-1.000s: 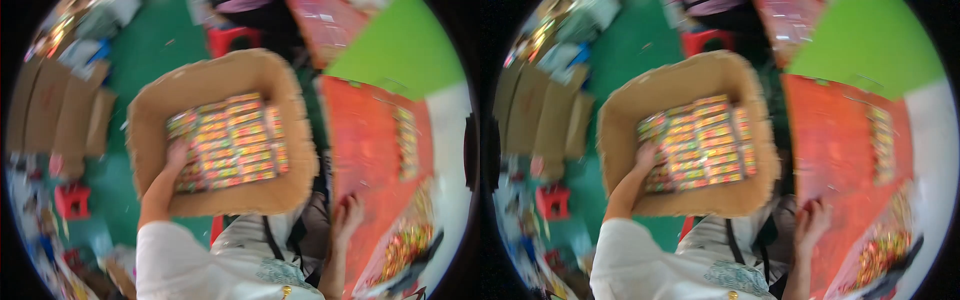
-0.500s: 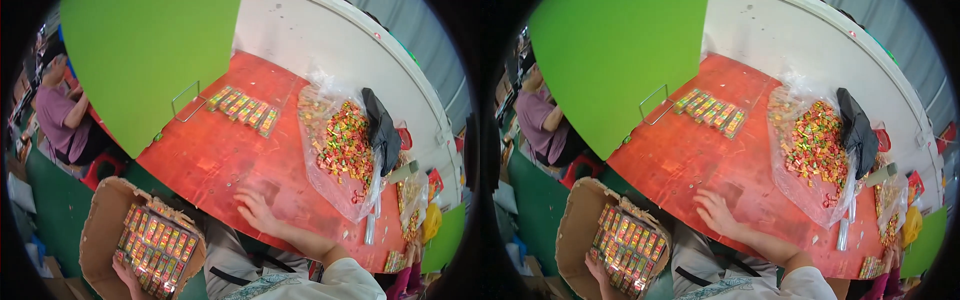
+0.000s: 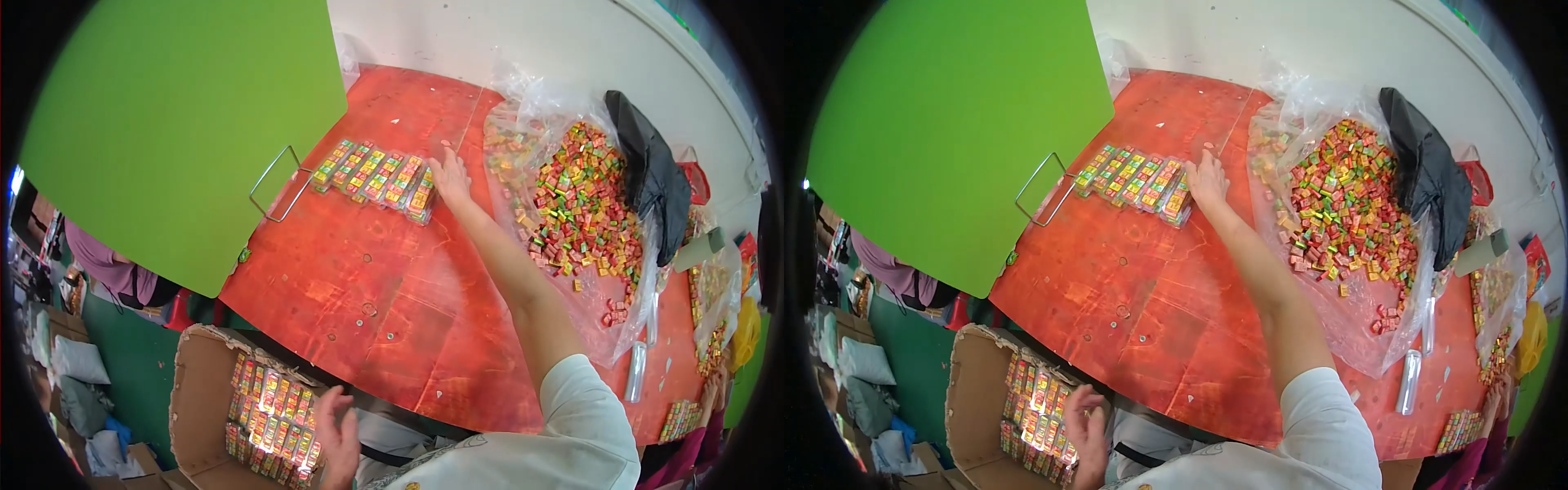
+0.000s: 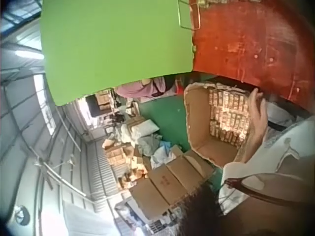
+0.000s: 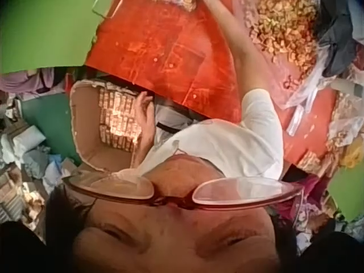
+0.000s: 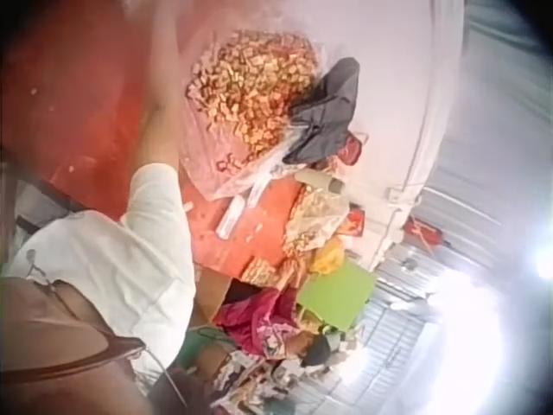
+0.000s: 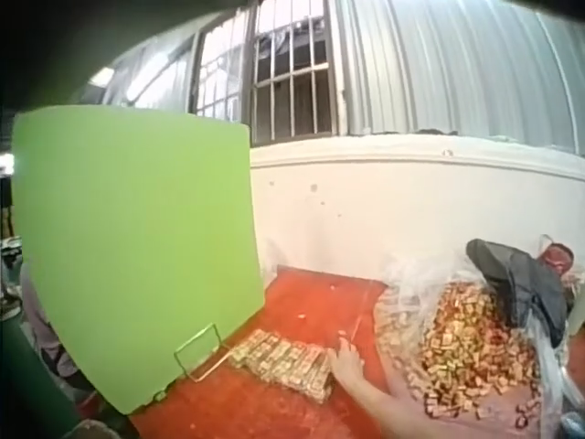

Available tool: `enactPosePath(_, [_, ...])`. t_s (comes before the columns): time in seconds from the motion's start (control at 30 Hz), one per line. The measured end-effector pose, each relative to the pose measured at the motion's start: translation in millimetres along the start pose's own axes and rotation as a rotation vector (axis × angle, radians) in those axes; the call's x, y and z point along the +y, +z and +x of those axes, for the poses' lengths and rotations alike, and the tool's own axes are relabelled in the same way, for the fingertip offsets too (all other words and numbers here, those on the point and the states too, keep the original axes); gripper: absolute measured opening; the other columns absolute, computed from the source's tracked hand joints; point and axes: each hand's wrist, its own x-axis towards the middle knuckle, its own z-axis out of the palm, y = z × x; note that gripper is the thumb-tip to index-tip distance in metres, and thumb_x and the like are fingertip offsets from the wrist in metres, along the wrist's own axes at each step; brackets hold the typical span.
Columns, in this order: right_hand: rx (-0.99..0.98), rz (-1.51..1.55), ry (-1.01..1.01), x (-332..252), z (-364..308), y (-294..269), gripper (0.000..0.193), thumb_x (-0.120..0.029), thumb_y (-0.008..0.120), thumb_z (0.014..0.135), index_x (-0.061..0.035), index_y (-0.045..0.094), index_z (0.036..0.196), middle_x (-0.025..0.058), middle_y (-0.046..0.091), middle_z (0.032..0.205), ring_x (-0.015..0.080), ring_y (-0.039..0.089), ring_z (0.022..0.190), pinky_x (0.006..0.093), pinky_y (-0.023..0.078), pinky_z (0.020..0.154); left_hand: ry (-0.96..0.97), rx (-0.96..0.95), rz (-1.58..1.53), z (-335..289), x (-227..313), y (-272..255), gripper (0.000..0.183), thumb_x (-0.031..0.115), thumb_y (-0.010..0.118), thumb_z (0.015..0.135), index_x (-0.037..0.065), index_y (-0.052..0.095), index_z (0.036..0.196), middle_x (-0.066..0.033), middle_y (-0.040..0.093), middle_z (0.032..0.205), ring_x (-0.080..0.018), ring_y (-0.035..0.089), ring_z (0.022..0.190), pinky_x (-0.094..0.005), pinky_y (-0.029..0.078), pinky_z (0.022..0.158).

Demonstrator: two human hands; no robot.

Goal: Packing small colorful packaged items into cardboard boxes and plastic cases.

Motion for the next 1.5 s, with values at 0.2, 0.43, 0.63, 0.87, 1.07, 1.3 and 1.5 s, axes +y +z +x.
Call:
enactPosePath(0.2, [0.014,-0.112,-0.091,2.8,-10.8,24.3,0.054,-0.034,0.054,0.090,-0.0086,0.044,0.136,0.0188,0.053,0.126,0.0385,0.050,0.117,0.0558,0.038,0.096,0.016,-0.149,0.046,12.6,-9.8,7.8,0.045,-0.005,0.051,0.087,-0.002,0.046,0.132,-0.0119,0.050,0.124,-0.0180,0.057,0.101,-0.0302,0.044,0.091])
enactPosePath(0.43, [-0.011,-0.082,-0.266,2.1,-56.2,19.1,0.045,-0.030,0.054,0.088,-0.0092,0.053,0.128,0.0169,0.055,0.117,0.0360,0.052,0.113,0.0538,0.039,0.094,-0.083,-0.059,-0.001,23.7,-16.0,2.5,0.043,-0.002,0.051,0.089,-0.001,0.047,0.132,-0.0101,0.052,0.122,-0.0168,0.055,0.104,-0.0304,0.043,0.094])
enactPosePath(0.63, [-0.080,-0.064,-0.308,4.0,-95.4,11.4,0.042,-0.028,0.055,0.088,-0.0099,0.055,0.126,0.0163,0.055,0.118,0.0351,0.051,0.115,0.0537,0.037,0.096,0.220,-0.123,0.277,70.4,0.9,11.1,0.047,0.002,0.055,0.087,-0.001,0.047,0.134,-0.0174,0.049,0.130,-0.0291,0.049,0.121,-0.0361,0.038,0.103])
enactPosePath(0.87, [-0.159,-0.010,-0.428,-7.1,-144.4,5.3,0.041,-0.026,0.054,0.087,-0.0095,0.056,0.125,0.0154,0.055,0.118,0.0348,0.050,0.114,0.0526,0.036,0.097,0.165,-0.276,0.137,174.1,-10.5,92.6,0.055,0.014,0.052,0.088,-0.002,0.040,0.139,-0.0233,0.044,0.138,-0.0359,0.043,0.129,-0.0406,0.033,0.109])
enactPosePath(1.07, [-0.230,-0.016,-0.413,-11.3,-172.7,-11.6,0.038,-0.021,0.054,0.084,-0.0099,0.059,0.120,0.0144,0.055,0.113,0.0347,0.051,0.110,0.0516,0.039,0.093,0.088,-0.310,0.062,142.4,-27.3,106.8,0.056,0.012,0.053,0.087,-0.002,0.041,0.140,-0.0172,0.051,0.128,-0.0259,0.050,0.120,-0.0345,0.040,0.101])
enactPosePath(1.3, [-0.293,-0.015,-0.503,0.3,-228.4,-53.1,0.035,-0.018,0.053,0.083,-0.0078,0.058,0.117,0.0144,0.054,0.111,0.0346,0.050,0.106,0.0489,0.040,0.090,0.058,-0.434,-0.068,67.9,-0.1,105.7,0.058,0.012,0.056,0.085,-0.002,0.039,0.139,-0.0230,0.045,0.132,-0.0360,0.044,0.124,-0.0408,0.036,0.105])
enactPosePath(1.5, [-0.372,0.013,-0.512,1.2,-291.6,-85.1,0.038,-0.017,0.052,0.084,-0.0048,0.054,0.121,0.0163,0.051,0.117,0.0357,0.047,0.110,0.0466,0.038,0.093,-0.072,-0.064,-0.134,-23.6,-3.9,58.4,0.056,0.014,0.058,0.087,0.004,0.040,0.139,-0.0117,0.045,0.126,-0.0213,0.045,0.115,-0.0328,0.038,0.097])
